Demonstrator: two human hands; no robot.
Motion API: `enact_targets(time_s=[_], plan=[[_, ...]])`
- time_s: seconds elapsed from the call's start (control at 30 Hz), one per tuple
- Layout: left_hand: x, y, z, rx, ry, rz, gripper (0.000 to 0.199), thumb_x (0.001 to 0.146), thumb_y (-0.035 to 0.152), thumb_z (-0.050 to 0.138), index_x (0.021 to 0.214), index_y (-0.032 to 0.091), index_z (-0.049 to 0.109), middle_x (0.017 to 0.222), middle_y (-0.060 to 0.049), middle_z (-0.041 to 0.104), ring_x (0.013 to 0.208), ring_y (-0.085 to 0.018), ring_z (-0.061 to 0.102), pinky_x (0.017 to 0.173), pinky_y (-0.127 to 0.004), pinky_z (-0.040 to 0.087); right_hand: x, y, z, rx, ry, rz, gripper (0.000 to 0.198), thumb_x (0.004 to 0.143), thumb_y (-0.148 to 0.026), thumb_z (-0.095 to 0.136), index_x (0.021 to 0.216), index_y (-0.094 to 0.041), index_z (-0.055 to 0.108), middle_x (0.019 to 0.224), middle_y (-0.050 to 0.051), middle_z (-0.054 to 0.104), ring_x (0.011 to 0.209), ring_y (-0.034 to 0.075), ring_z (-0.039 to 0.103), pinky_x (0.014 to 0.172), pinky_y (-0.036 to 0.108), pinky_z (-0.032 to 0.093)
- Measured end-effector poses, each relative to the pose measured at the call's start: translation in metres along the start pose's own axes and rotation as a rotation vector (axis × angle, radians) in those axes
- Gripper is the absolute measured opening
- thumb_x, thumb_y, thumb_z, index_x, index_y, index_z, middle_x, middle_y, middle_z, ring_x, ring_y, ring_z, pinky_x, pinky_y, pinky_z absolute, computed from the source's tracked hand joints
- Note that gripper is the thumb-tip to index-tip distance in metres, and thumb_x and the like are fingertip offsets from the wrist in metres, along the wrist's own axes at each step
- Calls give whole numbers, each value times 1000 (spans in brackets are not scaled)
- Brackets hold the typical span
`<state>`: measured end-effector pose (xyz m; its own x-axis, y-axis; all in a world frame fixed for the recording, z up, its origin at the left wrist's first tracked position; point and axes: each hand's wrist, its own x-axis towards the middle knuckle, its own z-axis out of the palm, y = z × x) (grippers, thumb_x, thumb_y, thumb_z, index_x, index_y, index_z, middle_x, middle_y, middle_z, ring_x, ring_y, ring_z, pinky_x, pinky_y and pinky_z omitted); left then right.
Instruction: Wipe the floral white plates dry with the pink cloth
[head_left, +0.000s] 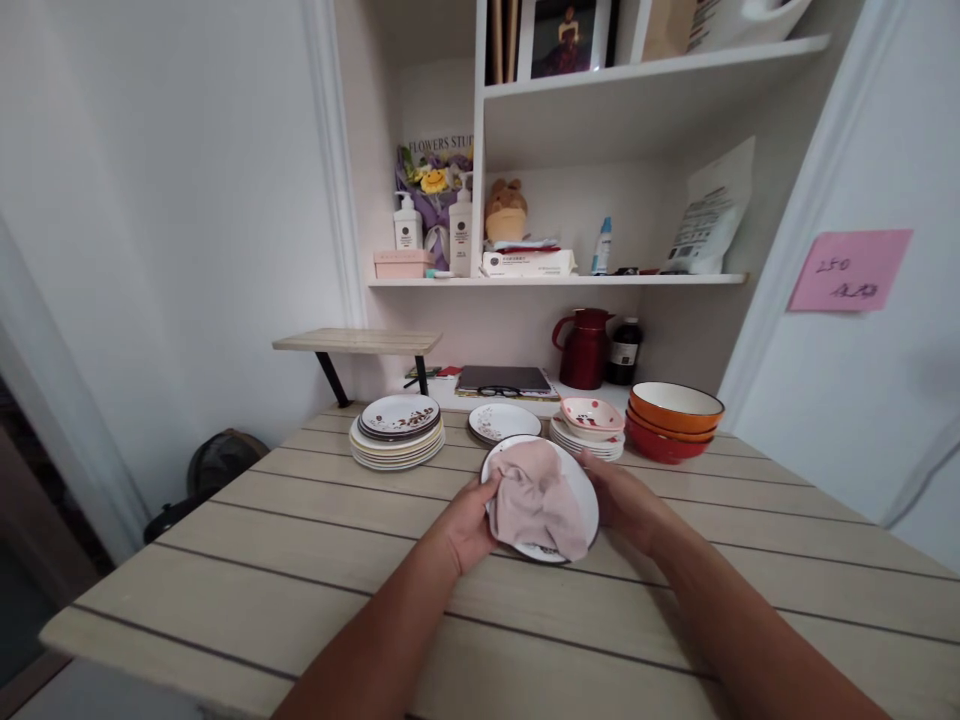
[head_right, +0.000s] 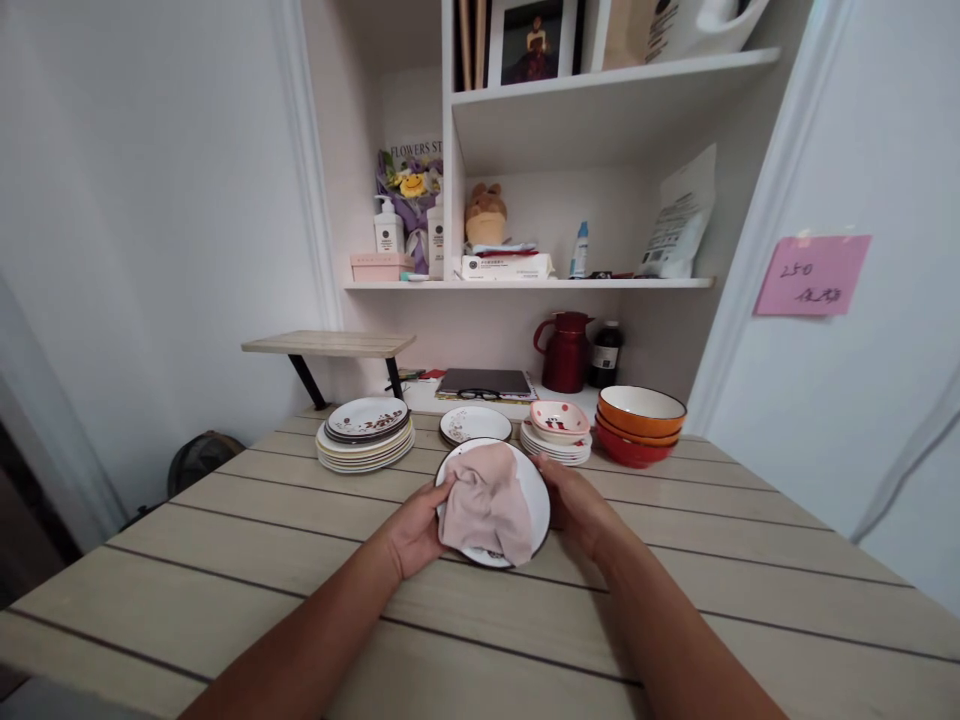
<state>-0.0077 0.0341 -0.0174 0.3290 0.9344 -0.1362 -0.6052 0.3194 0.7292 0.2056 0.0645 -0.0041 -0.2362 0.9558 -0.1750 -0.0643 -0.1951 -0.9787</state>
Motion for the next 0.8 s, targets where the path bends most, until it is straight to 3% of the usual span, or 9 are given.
enact_targets(time_s=[0.07,0.2,0.37,0.47,0.57,0.63,0.8], plan=[[-1,0,1,16,-4,2,44,78,35,71,117,17,63,101,-13,73,92,-25,69,86,-38,51,-8,-4,12,53,-116,27,59,88,-61,39,121,-16,55,127,16,64,113,28,63,95,42,49],[-1,-1,2,51,15,10,43,79,35,70,116,16,63,98,-12,74,89,-24,69,83,-38,52,-16,-8,21,194,-199,79,66,86,-66,38,123,-15,55,123,17,66,112,28,63,96,43,49],[-1,-1,5,113,66,38,44,77,40,70,113,14,63,99,-14,74,87,-24,70,80,-38,53,-12,0,19,187,-142,140,44,80,-33,54,117,-10,56,123,19,66,107,28,66,95,40,49],[1,1,5,165,134,100,47,76,43,71,113,16,63,101,-13,73,90,-25,69,80,-37,53,-6,6,24,206,-148,173,47,78,-29,50,118,-6,56,121,21,66,106,28,66,95,41,49],[4,10,0,214,206,217,51,76,39,72,122,24,57,110,-8,70,101,-21,65,85,-30,50,-1,9,29,275,-191,136,51,80,-32,49,125,-7,53,127,20,62,110,28,65,97,41,48],[6,18,-5,285,310,369,56,77,40,71,128,29,52,113,-5,67,105,-19,62,87,-26,48,2,9,31,334,-175,106,53,84,-35,48,130,-8,49,134,20,57,114,27,63,97,40,48],[4,35,-13,413,493,660,53,86,51,54,134,33,43,127,-6,55,114,-19,56,94,-31,45,2,3,34,485,-2,55,55,91,-39,41,137,-9,41,144,19,47,120,26,58,96,41,49]])
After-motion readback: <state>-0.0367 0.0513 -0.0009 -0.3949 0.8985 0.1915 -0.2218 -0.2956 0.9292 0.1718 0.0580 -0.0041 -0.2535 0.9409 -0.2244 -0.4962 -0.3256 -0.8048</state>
